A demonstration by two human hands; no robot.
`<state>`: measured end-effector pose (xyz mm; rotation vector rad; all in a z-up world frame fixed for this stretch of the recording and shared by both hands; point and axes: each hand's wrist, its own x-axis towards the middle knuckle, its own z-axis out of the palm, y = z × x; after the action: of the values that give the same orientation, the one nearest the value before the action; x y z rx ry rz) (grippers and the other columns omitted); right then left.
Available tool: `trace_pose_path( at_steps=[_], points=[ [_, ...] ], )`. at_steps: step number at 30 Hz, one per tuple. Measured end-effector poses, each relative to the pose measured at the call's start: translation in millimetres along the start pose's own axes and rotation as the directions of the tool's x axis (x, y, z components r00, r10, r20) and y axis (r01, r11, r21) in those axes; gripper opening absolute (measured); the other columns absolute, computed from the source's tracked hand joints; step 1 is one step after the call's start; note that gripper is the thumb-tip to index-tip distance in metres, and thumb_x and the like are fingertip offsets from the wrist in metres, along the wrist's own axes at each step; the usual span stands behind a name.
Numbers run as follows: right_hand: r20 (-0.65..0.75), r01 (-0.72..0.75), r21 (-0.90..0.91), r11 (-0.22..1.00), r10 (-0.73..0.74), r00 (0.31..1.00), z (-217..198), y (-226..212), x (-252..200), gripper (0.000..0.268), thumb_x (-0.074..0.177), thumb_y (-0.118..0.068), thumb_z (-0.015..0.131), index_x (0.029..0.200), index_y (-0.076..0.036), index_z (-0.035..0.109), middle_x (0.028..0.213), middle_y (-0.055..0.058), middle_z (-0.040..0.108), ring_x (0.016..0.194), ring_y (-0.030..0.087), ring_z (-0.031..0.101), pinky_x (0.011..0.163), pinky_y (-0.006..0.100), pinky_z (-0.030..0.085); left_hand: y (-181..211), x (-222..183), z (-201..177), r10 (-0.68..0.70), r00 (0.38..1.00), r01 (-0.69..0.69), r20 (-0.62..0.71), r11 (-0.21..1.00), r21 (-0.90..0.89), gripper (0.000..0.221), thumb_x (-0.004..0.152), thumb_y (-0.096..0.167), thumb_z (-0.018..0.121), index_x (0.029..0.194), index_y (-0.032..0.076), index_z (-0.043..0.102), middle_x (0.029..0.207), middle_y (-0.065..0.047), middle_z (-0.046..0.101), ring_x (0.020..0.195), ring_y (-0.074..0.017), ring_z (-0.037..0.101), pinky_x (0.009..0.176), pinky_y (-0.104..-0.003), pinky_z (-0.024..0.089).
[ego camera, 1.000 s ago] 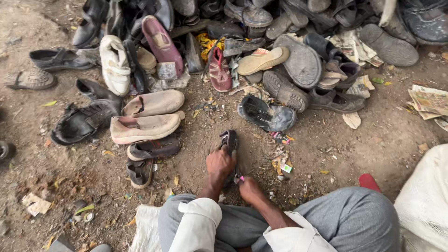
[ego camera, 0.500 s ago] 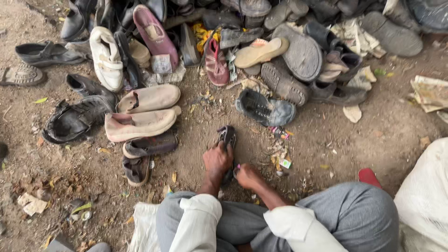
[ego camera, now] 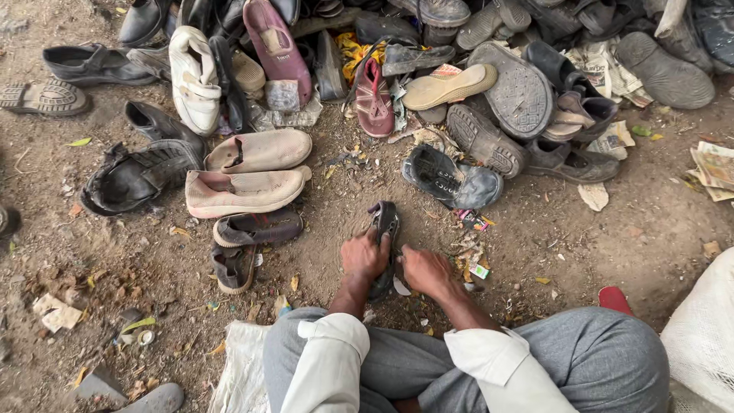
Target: The person uses a small tool to scrape and apply adhesive to the soles and inner parts of different shoes from a pile on the ground.
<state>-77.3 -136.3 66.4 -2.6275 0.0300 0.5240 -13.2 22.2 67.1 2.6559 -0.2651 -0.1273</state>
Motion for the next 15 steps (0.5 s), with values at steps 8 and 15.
trace_pose_path(
  at_steps=[8,15],
  points=[
    [0.016,-0.115,0.134,0.984,0.114,0.993,19,6,-2,0.031,0.108,-0.034,0.046,0.117,-0.007,0.057,0.073,0.012,0.069,0.063,0.03,0.069,0.056,0.048,0.054,0,6,-4,-0.099,0.992,0.105,0.084,0.992,-0.064,0.04,0.095,0.05,0.057,0.108,0.015,0.074,0.093,-0.013,0.076,0.076,-0.0333,0.074,0.072,-0.046,0.058],
    [0.154,-0.151,0.184,0.971,0.123,0.98,44,5,-22,0.031,0.105,-0.031,0.048,0.117,-0.003,0.057,0.081,0.009,0.068,0.06,0.018,0.061,0.05,0.038,0.051,1,8,-6,-0.165,0.972,0.167,0.167,0.986,0.007,0.04,0.098,0.053,0.052,0.109,0.02,0.074,0.081,-0.013,0.076,0.068,-0.0286,0.074,0.066,-0.042,0.056]
  ],
)
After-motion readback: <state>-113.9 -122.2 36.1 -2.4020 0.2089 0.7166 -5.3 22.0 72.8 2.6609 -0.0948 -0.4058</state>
